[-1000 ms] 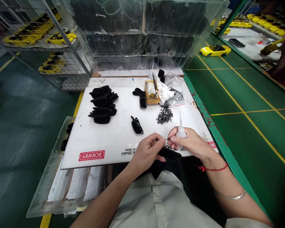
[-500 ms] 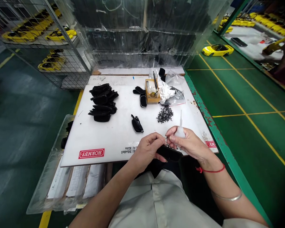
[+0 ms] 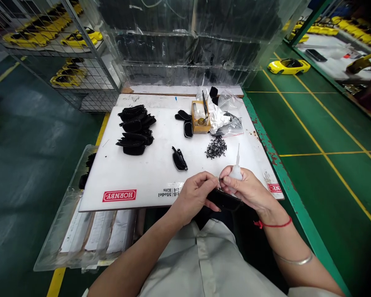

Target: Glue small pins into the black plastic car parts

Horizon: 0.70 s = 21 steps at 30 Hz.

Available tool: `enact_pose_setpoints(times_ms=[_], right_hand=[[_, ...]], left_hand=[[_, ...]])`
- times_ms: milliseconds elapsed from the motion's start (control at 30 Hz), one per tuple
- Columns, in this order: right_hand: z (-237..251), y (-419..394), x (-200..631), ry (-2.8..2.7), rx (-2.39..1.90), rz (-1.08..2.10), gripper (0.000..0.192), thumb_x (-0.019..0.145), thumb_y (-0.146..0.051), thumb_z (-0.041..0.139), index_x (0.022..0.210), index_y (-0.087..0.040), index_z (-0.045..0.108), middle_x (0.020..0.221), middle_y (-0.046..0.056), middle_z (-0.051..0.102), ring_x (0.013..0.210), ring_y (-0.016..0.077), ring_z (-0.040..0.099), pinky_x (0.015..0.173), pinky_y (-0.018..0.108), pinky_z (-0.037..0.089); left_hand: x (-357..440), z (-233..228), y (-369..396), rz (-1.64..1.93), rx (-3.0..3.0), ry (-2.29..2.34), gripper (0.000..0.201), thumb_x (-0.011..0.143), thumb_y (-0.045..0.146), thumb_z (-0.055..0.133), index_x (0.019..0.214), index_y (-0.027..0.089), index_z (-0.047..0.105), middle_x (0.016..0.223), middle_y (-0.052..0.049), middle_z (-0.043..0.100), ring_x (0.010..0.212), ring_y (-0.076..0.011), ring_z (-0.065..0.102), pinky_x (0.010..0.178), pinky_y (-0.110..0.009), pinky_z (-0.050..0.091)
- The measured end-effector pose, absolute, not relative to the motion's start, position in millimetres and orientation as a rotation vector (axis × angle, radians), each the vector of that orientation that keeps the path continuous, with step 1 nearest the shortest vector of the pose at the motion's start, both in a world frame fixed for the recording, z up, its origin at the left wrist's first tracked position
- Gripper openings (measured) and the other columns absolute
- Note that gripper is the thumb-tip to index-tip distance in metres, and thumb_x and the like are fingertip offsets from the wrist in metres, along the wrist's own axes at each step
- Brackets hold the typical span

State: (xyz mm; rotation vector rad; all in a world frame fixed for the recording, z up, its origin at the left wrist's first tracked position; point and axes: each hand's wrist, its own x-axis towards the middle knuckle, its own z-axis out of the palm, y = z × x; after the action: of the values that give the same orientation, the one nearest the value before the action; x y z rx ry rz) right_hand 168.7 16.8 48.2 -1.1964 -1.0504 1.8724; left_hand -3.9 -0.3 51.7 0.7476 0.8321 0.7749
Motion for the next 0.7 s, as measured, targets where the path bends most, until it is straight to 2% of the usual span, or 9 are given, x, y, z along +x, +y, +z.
enact_pose_setpoints(times_ms=[267, 533, 700], right_hand=[[48.6, 16.8, 171.7, -1.036, -1.283, 1.828, 0.024, 0.073, -0.036, 0.073, 0.08, -0.016, 0.061, 0.067, 0.0, 0.057, 0.061, 0.0089, 0.051, 0.054, 0.021, 0.038], [49.5, 18.2, 175.7, -1.204, -1.393, 1.758, 0.028, 0.075, -0.042, 0.069, 0.079, -0.016, 0.06, 0.068, 0.0, 0.058, 0.061, 0.0097, 0.05, 0.057, 0.023, 0.04], [52.0, 20.5, 173.3, -1.233, -1.4, 1.767, 0.028, 0.074, -0.041, 0.07, 0.075, -0.016, 0.059, 0.065, -0.002, 0.054, 0.057, 0.0087, 0.046, 0.054, 0.023, 0.038]], left_hand=[[-3.9, 47.2, -3.8, 0.79, 0.927, 0.971, 0.025, 0.085, 0.041, 0.051, 0.083, 0.017, 0.059, 0.076, 0.0, 0.06, 0.066, -0.0106, 0.059, 0.056, -0.021, 0.057], [-3.1, 49.0, -5.9, 0.834, 1.175, 1.126, 0.023, 0.087, 0.037, 0.047, 0.08, 0.02, 0.06, 0.063, 0.004, 0.05, 0.059, -0.0085, 0.053, 0.056, -0.019, 0.055], [-4.0, 52.3, -6.1, 0.819, 1.283, 1.187, 0.022, 0.088, 0.036, 0.047, 0.078, 0.021, 0.06, 0.057, 0.005, 0.047, 0.055, -0.0088, 0.055, 0.053, -0.016, 0.048]])
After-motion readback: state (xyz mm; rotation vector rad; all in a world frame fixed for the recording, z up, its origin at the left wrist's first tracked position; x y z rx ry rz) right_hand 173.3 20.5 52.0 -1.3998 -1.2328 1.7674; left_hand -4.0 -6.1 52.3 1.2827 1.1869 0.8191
